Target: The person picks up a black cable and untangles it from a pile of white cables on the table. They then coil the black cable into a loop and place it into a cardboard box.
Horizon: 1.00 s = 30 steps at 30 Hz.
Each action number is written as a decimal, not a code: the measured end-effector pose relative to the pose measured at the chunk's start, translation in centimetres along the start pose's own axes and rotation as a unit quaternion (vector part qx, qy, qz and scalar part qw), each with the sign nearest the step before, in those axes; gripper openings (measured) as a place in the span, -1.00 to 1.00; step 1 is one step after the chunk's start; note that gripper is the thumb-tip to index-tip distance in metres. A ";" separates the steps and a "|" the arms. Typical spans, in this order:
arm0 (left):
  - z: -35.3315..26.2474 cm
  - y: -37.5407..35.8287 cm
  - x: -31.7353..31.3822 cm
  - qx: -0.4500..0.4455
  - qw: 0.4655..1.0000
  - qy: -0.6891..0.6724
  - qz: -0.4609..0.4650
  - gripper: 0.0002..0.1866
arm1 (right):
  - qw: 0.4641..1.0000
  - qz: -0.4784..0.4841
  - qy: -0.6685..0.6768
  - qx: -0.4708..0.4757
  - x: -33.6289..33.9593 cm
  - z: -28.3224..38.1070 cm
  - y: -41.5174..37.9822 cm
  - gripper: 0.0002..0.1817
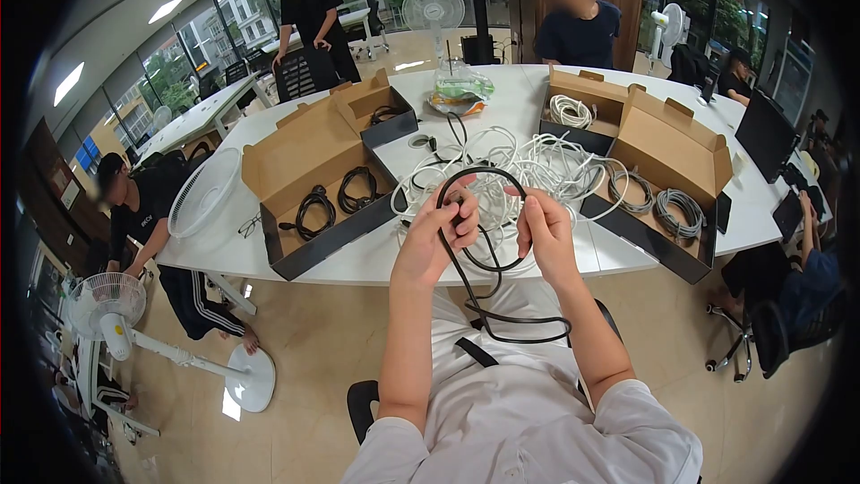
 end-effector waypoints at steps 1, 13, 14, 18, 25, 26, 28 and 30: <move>0.0 0.0 0.0 0.002 1.000 0.003 0.003 -0.46 | 1.000 0.014 -0.016 -0.010 -0.2 0.0 -0.1 -0.67; -0.1 0.2 1.3 0.011 0.996 -0.075 -0.050 -0.62 | 0.985 0.132 -0.083 -0.079 -1.6 -2.0 -0.6 -0.76; -0.3 0.2 1.7 0.000 0.995 -0.066 -0.074 -0.65 | 0.982 0.135 -0.099 -0.085 -1.7 -2.1 -0.7 -0.75; -0.2 0.0 2.1 -0.025 0.993 -0.040 -0.106 -0.77 | 0.971 0.170 -0.133 -0.105 -2.6 -2.3 -0.8 -0.63; -0.2 0.6 2.2 -0.064 0.982 0.075 -0.160 -0.71 | 0.962 0.196 -0.033 -0.186 -4.9 -6.1 -3.2 -0.62; -0.3 0.5 2.5 -0.069 0.979 0.084 -0.171 -0.70 | 0.965 0.176 -0.033 -0.190 -5.3 -6.2 -3.4 -0.63; 0.1 0.3 2.6 -0.055 0.981 0.070 -0.175 -0.70 | 0.963 0.169 -0.042 -0.203 -5.4 -6.5 -3.6 -0.59; 0.5 0.4 2.6 -0.041 0.986 0.033 -0.160 -0.73 | 0.954 0.197 -0.060 -0.217 -5.7 -7.0 -3.4 -0.53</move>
Point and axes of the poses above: each hand's wrist, its own y-axis towards the middle knuckle, its own x-axis out of the back of the hand, z = x × y, the point moved 10 cm from there along y, towards the middle knuckle, and after that the axes turned 13 degrees about y, right-handed, at the moved point
